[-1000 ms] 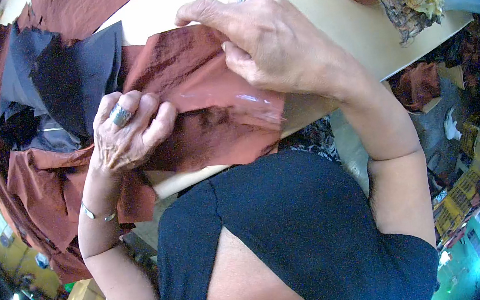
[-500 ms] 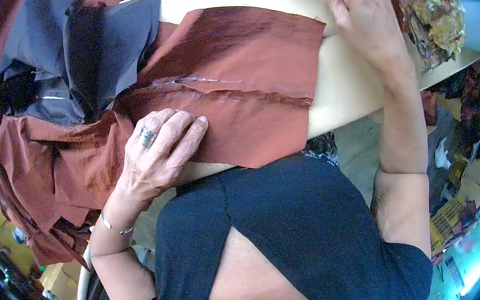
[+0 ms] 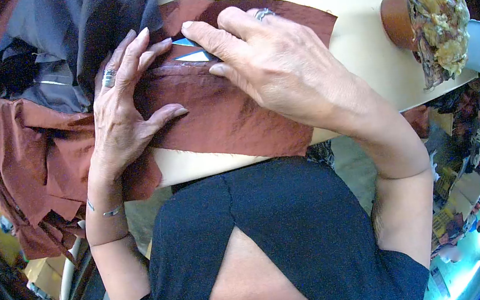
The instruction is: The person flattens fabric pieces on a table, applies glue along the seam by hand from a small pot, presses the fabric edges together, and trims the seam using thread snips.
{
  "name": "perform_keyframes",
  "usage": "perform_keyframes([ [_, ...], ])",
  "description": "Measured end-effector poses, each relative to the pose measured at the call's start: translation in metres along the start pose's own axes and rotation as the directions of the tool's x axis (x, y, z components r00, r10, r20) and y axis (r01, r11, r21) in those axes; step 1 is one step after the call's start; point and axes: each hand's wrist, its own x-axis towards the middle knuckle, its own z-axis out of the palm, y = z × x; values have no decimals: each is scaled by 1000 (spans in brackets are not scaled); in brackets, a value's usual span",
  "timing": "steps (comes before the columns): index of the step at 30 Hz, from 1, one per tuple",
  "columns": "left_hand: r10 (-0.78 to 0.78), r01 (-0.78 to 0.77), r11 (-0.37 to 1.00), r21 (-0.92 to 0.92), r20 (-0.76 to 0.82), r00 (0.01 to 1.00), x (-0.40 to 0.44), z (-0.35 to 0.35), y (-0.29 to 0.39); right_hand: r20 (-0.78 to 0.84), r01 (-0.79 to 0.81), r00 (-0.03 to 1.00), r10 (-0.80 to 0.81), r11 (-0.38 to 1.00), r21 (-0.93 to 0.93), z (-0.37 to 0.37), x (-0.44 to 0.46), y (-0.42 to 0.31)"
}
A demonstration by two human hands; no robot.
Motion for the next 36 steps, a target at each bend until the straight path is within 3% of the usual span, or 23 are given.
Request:
perform_keyframes([
  [2,-5,5,1000,-30,-16,1000,0,1,-1,-38,68,996,-75,985,-156,4,3,3],
  [5,-1,-2,997,-77,-40,999,-2,3,-4,-12,106,994,-111,969,-222,0,5,5],
  [16,76,-79,995,-61,-57,996,-3,5,-10,98,64,994,-53,992,-111,0,6,0],
  [20,48,-63,988,-142,-105,993,-4,9,-10,129,57,990,-48,996,-69,3,13,-2],
  [29,12,-21,991,-134,-71,997,-4,8,-10,-21,92,996,-91,993,69,22,12,-2],
  [36,-11,4,993,-117,-58,998,-3,5,-8,-94,210,970,-224,967,-143,32,3,2],
])
